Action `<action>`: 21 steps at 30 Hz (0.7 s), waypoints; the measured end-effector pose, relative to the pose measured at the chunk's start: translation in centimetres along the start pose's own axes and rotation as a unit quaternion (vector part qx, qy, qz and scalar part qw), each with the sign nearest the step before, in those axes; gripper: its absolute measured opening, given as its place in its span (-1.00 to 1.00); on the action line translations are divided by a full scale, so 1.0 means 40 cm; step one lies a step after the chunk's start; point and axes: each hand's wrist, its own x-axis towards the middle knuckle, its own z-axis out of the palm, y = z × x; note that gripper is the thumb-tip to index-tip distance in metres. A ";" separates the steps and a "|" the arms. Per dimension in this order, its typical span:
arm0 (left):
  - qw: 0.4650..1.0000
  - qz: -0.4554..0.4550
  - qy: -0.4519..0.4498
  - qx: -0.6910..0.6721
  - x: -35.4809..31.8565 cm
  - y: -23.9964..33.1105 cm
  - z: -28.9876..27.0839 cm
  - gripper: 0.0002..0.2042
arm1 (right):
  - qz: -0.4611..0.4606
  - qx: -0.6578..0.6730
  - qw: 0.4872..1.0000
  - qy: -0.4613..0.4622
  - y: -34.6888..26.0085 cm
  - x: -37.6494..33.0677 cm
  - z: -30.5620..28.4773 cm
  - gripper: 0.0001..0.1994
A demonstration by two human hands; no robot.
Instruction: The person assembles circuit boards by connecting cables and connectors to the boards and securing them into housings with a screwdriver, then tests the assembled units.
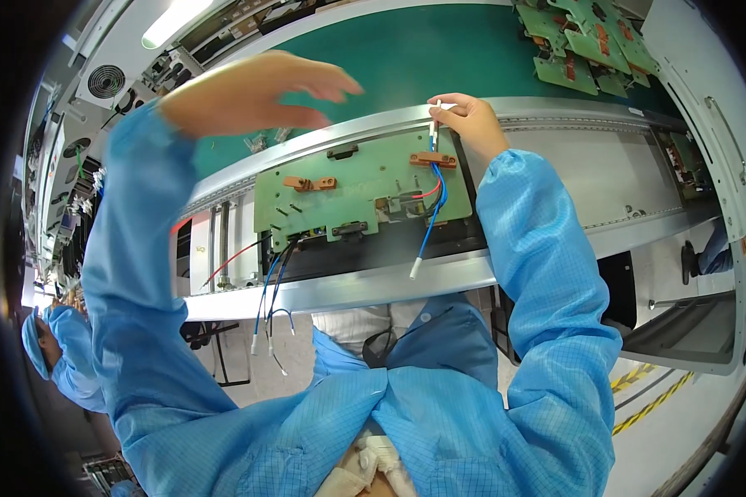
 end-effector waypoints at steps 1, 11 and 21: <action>0.999 0.018 0.047 0.002 -0.057 -0.022 -0.016 -0.60 | 0.002 -0.013 1.000 -0.015 -0.002 -0.001 -0.008 -0.70; 0.915 -0.305 0.237 -0.121 -0.582 0.002 0.240 -0.67 | 0.035 -0.120 0.992 -0.028 -0.014 -0.029 0.009 -0.68; 0.827 -0.378 0.389 -0.150 -0.751 -0.040 0.595 -0.85 | 0.064 -0.067 0.996 0.008 -0.113 -0.332 0.087 -0.62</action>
